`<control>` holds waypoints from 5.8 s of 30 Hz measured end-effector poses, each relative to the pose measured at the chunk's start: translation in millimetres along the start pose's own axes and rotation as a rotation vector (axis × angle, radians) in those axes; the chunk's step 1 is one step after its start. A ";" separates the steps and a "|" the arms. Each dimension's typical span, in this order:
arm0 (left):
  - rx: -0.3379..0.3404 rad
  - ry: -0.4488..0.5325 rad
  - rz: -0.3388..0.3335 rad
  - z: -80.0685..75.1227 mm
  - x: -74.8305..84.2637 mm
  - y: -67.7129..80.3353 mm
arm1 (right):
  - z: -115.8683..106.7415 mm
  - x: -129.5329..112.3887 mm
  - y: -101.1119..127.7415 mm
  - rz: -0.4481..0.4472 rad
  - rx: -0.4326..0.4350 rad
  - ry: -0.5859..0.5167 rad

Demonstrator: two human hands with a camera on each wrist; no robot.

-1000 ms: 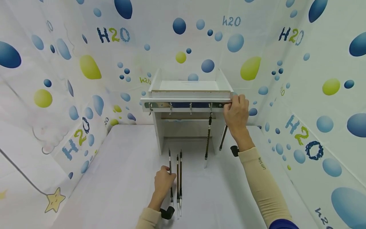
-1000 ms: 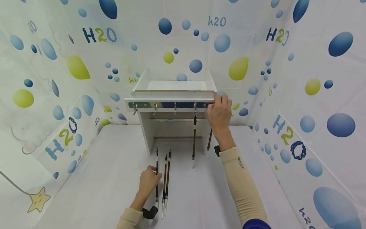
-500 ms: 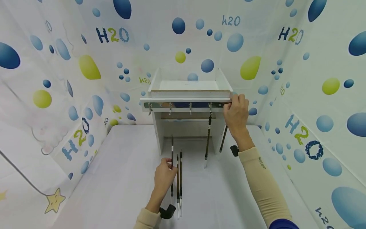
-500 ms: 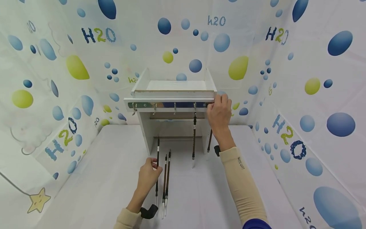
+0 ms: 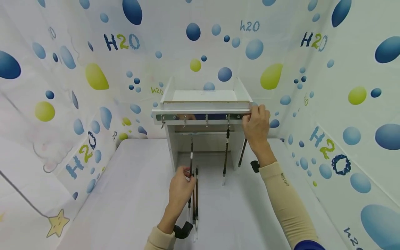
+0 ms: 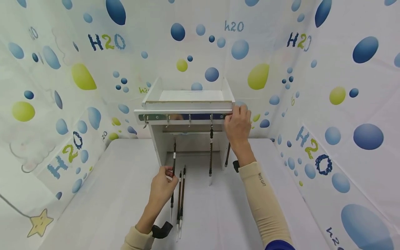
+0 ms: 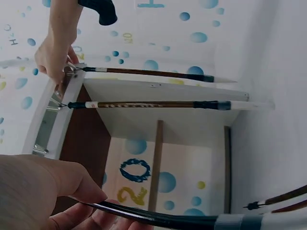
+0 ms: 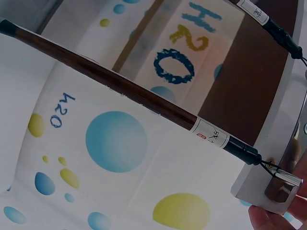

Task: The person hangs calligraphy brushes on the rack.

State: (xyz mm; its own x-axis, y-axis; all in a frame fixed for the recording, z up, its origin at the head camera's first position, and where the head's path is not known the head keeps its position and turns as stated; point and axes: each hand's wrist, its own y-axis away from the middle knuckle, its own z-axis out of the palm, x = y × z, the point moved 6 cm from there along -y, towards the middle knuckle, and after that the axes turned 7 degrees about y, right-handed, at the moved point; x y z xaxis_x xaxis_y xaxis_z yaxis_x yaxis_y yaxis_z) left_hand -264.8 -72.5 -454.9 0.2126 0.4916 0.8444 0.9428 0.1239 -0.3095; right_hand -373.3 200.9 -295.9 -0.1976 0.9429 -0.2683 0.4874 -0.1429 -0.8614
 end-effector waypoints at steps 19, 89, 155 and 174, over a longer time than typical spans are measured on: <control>-0.028 -0.057 0.096 4.5 37.9 -18.6 | 2.5 -0.5 3.9 0.002 -0.030 0.008; -0.073 -0.038 0.108 22.1 43.2 -35.3 | 2.0 0.8 1.0 -0.020 -0.016 0.017; -0.063 -0.069 0.113 82.3 -5.5 -90.6 | 3.7 1.2 1.6 -0.025 0.018 0.034; -0.048 -0.135 -0.023 32.4 -17.1 -75.1 | 1.6 0.2 1.1 -0.024 0.051 0.018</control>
State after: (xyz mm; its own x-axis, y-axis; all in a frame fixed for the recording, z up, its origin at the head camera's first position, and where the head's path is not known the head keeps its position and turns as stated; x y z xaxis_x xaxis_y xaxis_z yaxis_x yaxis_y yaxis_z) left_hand -347.5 -62.3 -460.3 0.1574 0.6009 0.7836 0.9590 0.0963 -0.2665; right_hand -374.2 200.5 -297.6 -0.1928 0.9514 -0.2400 0.4389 -0.1352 -0.8883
